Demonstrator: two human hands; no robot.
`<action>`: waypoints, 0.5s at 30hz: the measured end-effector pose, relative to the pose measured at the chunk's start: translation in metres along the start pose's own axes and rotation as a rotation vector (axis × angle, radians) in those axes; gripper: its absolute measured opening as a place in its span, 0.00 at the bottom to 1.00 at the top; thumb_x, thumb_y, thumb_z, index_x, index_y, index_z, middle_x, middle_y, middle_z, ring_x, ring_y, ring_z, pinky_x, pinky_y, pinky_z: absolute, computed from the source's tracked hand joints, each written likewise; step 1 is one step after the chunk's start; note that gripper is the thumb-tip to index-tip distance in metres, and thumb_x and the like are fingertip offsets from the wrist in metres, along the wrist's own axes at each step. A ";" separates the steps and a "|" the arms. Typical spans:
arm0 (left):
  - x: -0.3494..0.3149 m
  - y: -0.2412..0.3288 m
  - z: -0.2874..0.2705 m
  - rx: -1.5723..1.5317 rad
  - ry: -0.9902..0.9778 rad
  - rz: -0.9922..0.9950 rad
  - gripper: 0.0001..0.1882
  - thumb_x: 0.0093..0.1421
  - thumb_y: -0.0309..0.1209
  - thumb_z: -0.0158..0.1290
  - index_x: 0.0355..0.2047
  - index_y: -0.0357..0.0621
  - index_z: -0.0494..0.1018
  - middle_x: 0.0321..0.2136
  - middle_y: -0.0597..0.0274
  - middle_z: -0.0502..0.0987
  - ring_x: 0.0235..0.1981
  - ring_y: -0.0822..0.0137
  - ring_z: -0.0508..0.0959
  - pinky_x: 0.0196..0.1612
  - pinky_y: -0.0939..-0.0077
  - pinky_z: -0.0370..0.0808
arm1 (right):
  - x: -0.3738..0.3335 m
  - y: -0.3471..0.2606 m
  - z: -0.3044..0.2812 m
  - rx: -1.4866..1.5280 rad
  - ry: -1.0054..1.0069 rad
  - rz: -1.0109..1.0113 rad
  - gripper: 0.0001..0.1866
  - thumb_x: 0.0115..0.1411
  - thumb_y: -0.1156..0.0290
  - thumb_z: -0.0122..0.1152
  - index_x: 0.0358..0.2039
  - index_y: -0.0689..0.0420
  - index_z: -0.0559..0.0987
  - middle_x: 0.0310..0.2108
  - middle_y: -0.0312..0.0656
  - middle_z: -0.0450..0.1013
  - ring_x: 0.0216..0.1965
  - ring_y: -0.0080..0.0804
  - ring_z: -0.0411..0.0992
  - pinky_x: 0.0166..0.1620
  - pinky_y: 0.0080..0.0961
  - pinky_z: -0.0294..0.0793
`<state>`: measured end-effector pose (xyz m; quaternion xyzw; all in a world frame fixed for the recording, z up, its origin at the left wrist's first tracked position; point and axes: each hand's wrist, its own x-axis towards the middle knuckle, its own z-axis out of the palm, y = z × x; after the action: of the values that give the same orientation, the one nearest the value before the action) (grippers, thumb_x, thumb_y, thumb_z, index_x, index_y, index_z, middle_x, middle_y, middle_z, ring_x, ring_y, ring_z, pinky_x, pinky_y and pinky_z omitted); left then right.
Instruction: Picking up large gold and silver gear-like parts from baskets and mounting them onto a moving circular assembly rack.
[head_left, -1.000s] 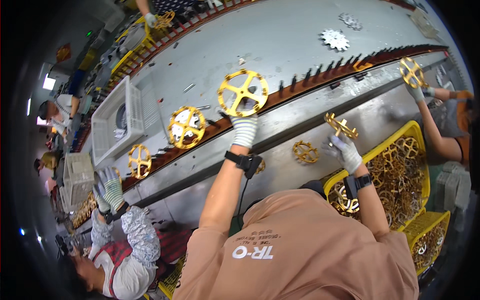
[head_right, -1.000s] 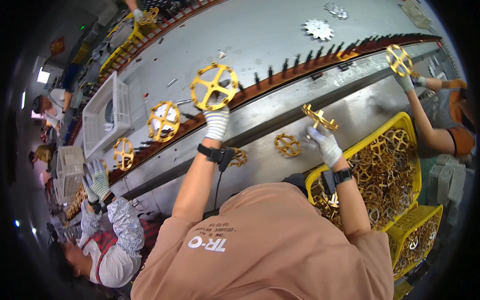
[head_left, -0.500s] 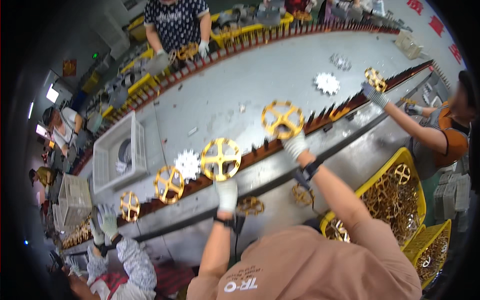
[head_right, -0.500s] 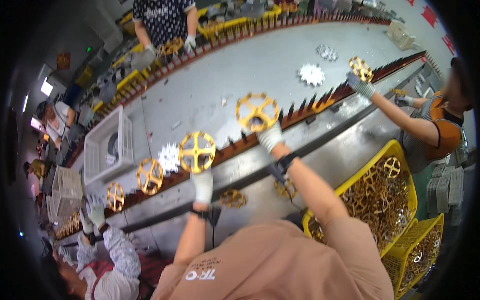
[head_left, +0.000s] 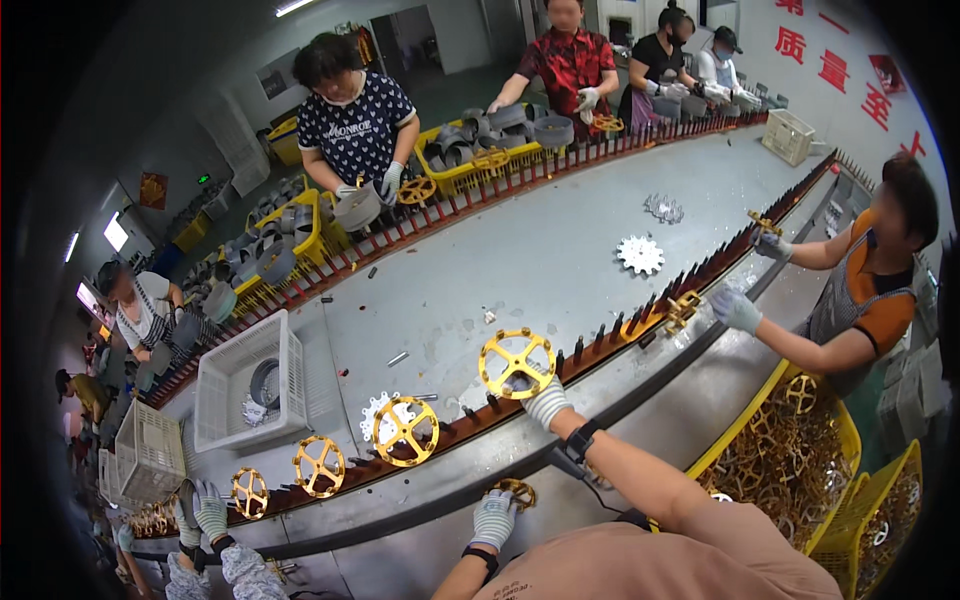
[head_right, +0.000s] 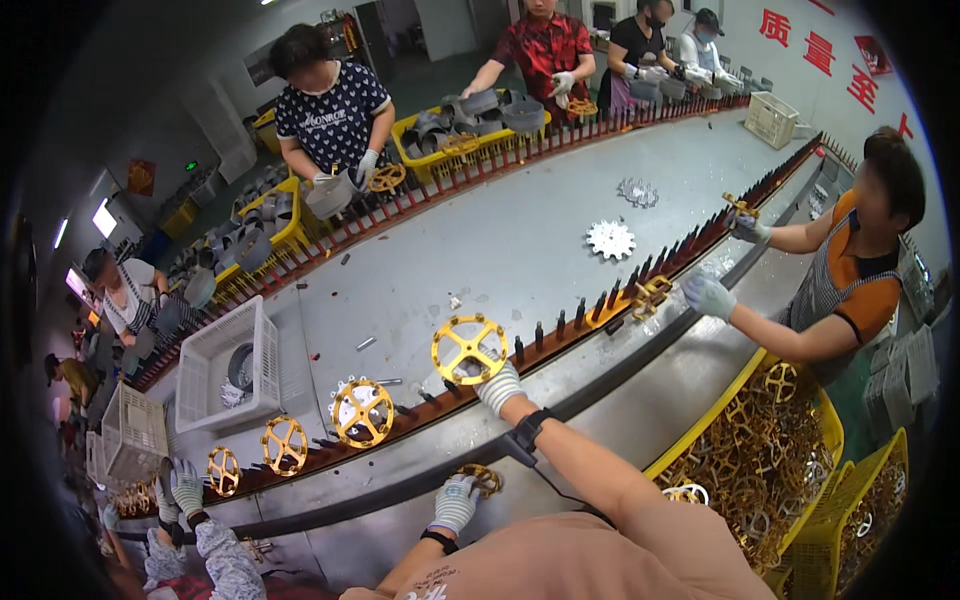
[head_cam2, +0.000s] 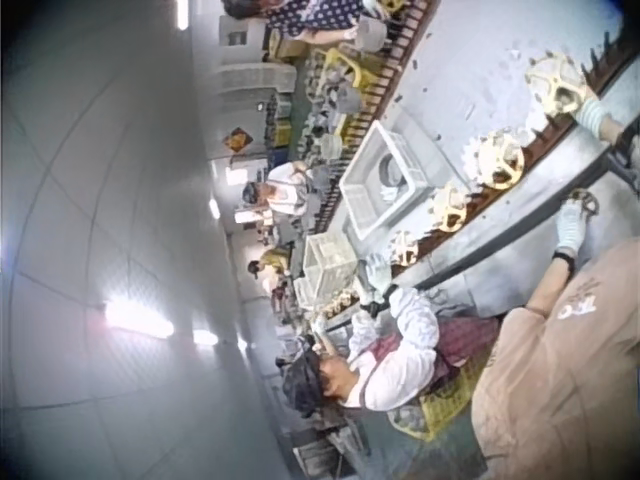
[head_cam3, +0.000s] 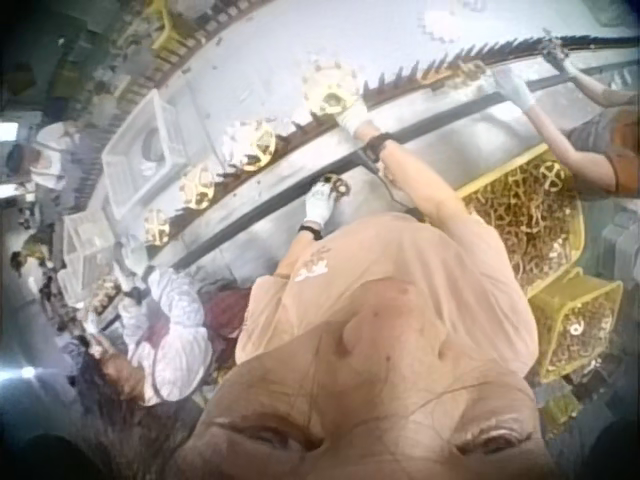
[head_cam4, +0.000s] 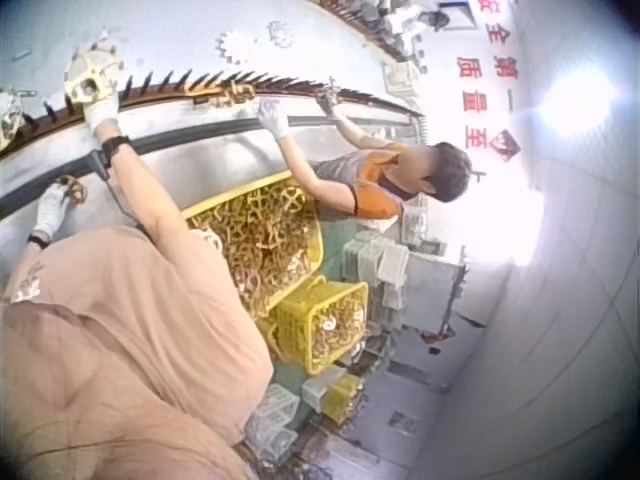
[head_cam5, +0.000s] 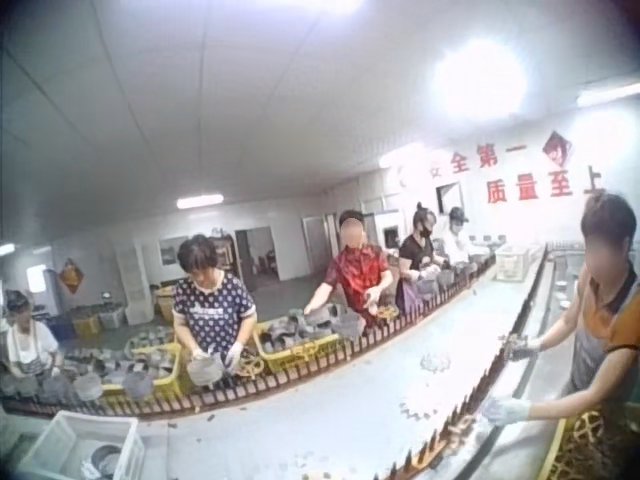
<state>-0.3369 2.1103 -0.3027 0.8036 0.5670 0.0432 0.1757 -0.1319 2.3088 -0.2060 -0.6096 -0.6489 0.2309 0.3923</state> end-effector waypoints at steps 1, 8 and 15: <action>0.006 0.004 -0.009 0.000 0.006 0.014 0.15 0.56 0.39 0.53 0.43 0.50 0.74 0.42 0.56 0.73 0.46 0.55 0.74 0.47 0.57 0.72 | -0.002 0.010 0.006 -0.010 -0.046 -0.002 0.18 0.61 0.59 0.50 0.47 0.54 0.76 0.49 0.48 0.72 0.50 0.45 0.70 0.52 0.34 0.71; 0.003 0.017 -0.047 0.212 0.003 0.053 0.22 0.55 0.37 0.53 0.51 0.50 0.68 0.38 0.56 0.72 0.40 0.57 0.75 0.40 0.59 0.72 | -0.039 -0.037 0.007 -0.111 -0.209 0.097 0.18 0.60 0.62 0.55 0.48 0.56 0.73 0.41 0.52 0.75 0.44 0.51 0.72 0.47 0.38 0.72; 0.017 0.015 -0.037 0.134 -0.037 -0.034 0.20 0.56 0.38 0.54 0.48 0.47 0.69 0.40 0.52 0.73 0.40 0.53 0.76 0.42 0.56 0.74 | -0.163 -0.014 -0.097 -0.280 -0.601 0.075 0.15 0.60 0.63 0.50 0.46 0.50 0.75 0.45 0.50 0.74 0.47 0.47 0.71 0.50 0.39 0.70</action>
<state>-0.3272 2.1304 -0.2653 0.8046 0.5787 -0.0126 0.1326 -0.0722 2.1306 -0.1750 -0.5855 -0.7383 0.3234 0.0871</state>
